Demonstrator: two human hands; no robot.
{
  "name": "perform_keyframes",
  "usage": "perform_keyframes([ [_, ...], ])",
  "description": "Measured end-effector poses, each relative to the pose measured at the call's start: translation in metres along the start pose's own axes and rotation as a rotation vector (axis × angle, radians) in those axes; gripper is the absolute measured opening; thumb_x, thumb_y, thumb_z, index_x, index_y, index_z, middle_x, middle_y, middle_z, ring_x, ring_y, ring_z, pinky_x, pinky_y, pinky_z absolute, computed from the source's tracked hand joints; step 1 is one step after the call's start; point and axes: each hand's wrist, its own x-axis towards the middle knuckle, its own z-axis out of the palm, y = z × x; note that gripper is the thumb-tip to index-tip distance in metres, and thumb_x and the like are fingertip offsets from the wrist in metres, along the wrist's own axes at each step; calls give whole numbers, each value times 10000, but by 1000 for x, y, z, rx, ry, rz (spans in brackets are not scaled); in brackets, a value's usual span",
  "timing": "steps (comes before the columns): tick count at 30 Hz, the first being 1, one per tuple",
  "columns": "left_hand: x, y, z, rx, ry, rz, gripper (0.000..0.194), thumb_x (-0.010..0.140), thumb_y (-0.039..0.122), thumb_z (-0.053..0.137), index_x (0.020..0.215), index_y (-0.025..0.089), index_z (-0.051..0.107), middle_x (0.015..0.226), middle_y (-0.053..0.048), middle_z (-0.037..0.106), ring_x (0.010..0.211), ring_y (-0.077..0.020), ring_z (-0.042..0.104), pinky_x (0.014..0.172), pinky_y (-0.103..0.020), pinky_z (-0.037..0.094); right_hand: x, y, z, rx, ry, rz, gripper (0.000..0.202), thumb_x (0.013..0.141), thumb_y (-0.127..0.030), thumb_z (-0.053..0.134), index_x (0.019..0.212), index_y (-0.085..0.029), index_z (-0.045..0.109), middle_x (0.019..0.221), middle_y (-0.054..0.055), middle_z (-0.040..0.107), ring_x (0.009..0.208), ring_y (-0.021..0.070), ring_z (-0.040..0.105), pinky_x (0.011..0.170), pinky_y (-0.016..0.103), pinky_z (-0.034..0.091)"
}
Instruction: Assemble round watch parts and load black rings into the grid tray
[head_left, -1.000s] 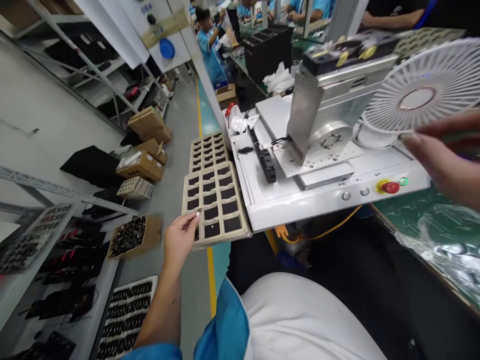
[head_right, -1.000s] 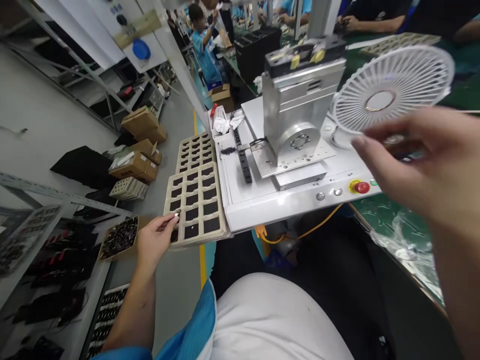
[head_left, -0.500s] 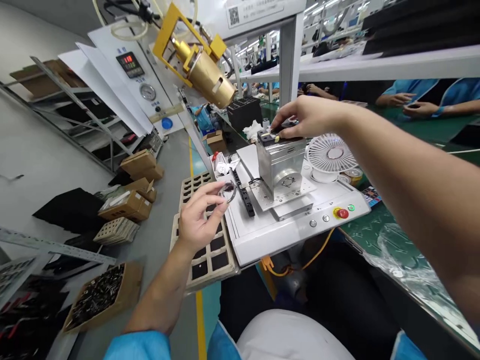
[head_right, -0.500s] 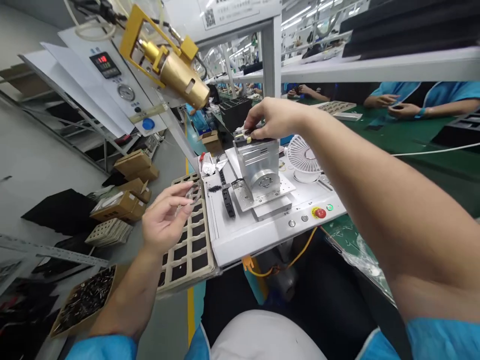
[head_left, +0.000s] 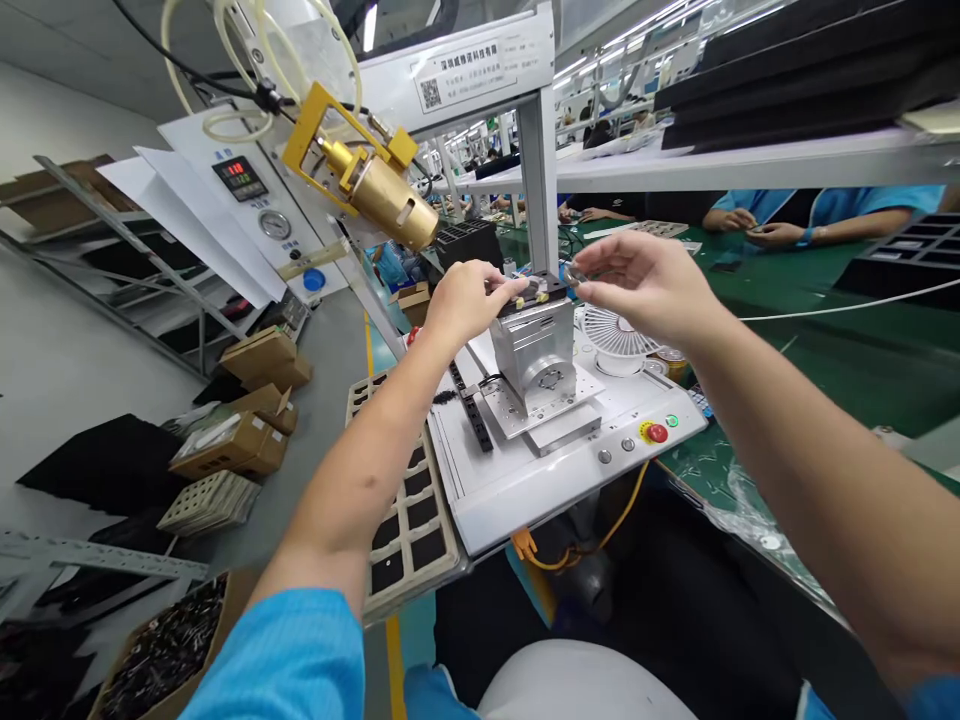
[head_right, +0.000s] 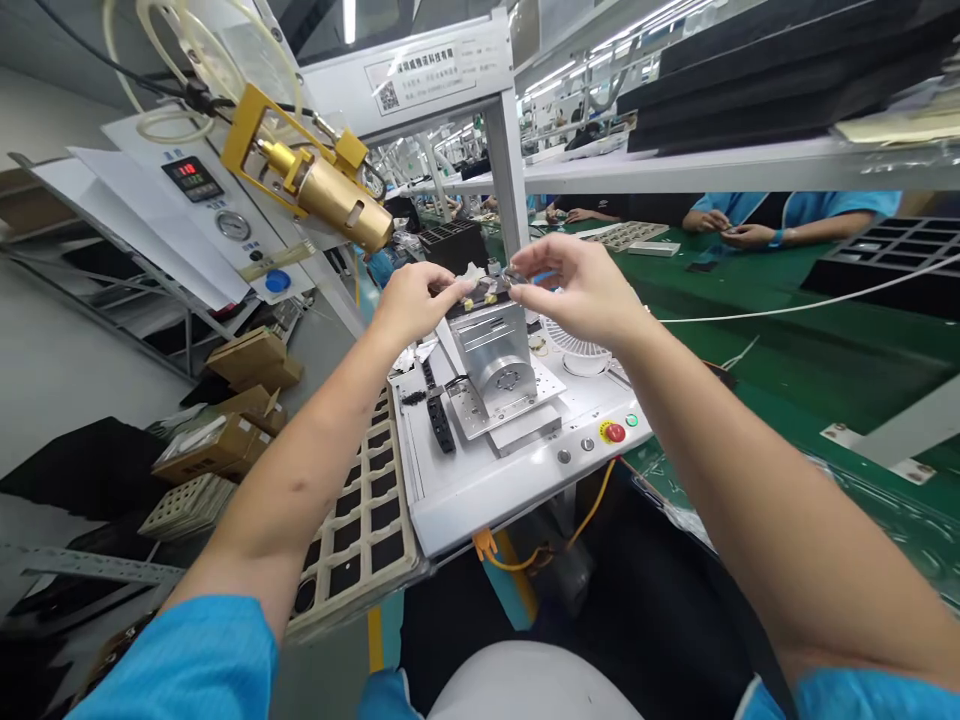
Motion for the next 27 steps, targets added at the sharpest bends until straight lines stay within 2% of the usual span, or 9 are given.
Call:
perform_keyframes([
  [3,11,1,-10,21,-165,-40,500,1002,504,546,634,186,665,709,-60,673,810,-227,658,796,-333,487,-43,-6,-19,16,34,86,420,735,-425,896,1042,-199,720,1073,84,751,976,248,720,902,431,635],
  [5,11,-4,-19,7,-230,-26,504,1011,482,520,650,176,693,687,-50,663,770,-210,646,775,-320,482,-75,-6,-31,25,70,159,419,736,-430,898,1046,-210,720,1081,81,753,992,253,725,902,434,636],
  [9,7,-17,-25,-67,-220,17,296,896,435,677,869,166,797,932,-65,762,880,-204,672,847,-313,521,-133,5,-41,71,159,336,399,756,-464,883,1036,-226,729,1059,82,759,996,263,730,836,414,651],
  [12,7,-20,-20,-137,-194,16,290,850,438,724,902,165,809,1156,-104,764,998,-225,695,895,-333,556,-167,21,-33,150,215,460,421,727,-504,903,1000,-230,735,1026,84,762,962,260,733,792,387,655],
  [15,12,-13,-17,-172,-232,7,295,849,450,737,856,162,803,1214,-111,760,1062,-248,707,947,-365,565,-190,36,-20,235,245,553,463,686,-540,928,974,-232,736,1014,82,764,955,251,732,838,385,653],
  [18,18,-4,-16,-166,-285,30,325,864,474,726,825,157,789,1123,-107,784,1052,-258,715,975,-390,551,-205,44,-10,264,236,631,500,668,-571,935,970,-224,738,1040,95,768,998,265,734,924,412,639],
  [22,18,5,-16,-111,-322,67,400,910,541,659,839,163,766,1079,-98,787,1018,-252,711,964,-388,537,-221,46,-13,258,244,705,542,656,-608,929,976,-219,729,1104,116,772,1078,304,732,980,435,623],
  [25,6,8,-13,-40,-344,81,468,920,621,615,1003,183,757,1151,-91,773,1070,-264,697,963,-375,533,-235,57,-24,211,256,755,582,651,-642,905,1001,-220,710,1098,122,770,1018,308,747,906,422,643],
  [27,-3,9,-10,-1,-346,110,590,855,689,673,1175,195,718,1259,-103,739,1149,-293,679,997,-389,526,-242,70,-31,114,232,809,623,659,-633,876,1080,-211,695,1071,128,768,956,307,753,833,416,648],
])
